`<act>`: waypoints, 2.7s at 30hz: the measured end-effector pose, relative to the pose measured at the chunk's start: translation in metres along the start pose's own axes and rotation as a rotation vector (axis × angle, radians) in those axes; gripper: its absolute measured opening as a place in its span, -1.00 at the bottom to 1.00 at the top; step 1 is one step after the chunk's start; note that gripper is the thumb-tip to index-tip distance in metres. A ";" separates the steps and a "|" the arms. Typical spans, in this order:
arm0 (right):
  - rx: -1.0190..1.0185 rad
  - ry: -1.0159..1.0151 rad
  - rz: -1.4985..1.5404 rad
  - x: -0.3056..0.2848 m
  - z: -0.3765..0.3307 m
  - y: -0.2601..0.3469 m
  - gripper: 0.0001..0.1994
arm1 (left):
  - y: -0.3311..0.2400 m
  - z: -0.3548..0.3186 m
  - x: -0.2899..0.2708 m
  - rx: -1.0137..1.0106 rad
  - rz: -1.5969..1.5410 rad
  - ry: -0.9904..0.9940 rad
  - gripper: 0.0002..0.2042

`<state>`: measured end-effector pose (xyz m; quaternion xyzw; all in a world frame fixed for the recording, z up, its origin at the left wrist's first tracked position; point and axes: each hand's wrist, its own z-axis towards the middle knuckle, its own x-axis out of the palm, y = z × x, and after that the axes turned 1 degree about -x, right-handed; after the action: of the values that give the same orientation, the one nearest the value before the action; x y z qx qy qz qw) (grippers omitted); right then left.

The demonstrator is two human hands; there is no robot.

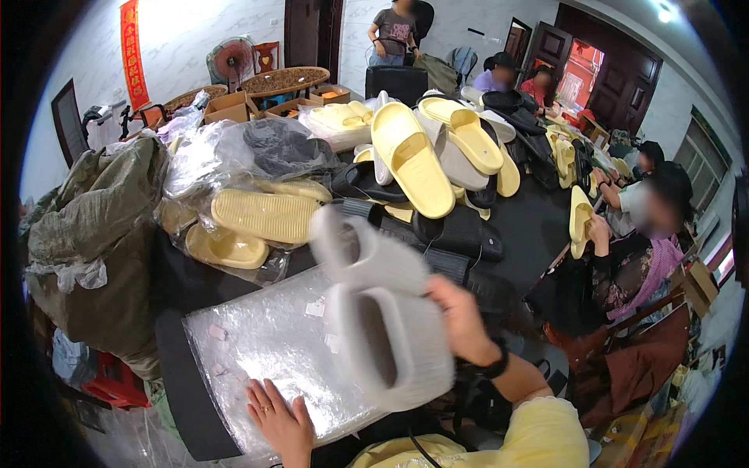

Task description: The recorder is picking up various plastic sandals (slides) from a large pile and placing them into clear plastic bags.

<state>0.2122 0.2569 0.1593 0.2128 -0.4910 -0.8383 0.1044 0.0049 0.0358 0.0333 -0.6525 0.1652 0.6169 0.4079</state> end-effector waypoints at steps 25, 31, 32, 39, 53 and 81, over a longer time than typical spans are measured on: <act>-0.038 -0.358 -0.804 -0.146 0.072 -0.148 -0.55 | 0.008 -0.009 -0.001 0.023 0.021 -0.174 -0.37; 0.410 0.837 0.396 0.028 0.014 0.054 -0.52 | 0.003 -0.004 0.006 0.042 0.014 -0.177 -0.38; 0.426 1.020 0.472 0.044 0.013 0.067 -0.49 | 0.004 -0.005 0.005 0.048 0.015 -0.183 -0.38; 0.567 1.351 0.781 0.140 0.042 0.036 -0.50 | 0.000 0.000 0.004 0.038 0.021 -0.232 -0.38; 1.008 1.181 1.014 0.181 0.045 -0.124 -0.59 | 0.040 -0.001 -0.105 0.106 -0.576 0.087 -0.26; 0.984 1.178 0.879 0.181 0.048 -0.113 -0.59 | 0.177 0.198 -0.103 0.516 0.953 -0.188 -0.54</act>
<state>0.0337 0.2812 0.0356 0.4229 -0.6999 -0.1701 0.5499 -0.2740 0.0441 0.0907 -0.3265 0.5510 0.7285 0.2431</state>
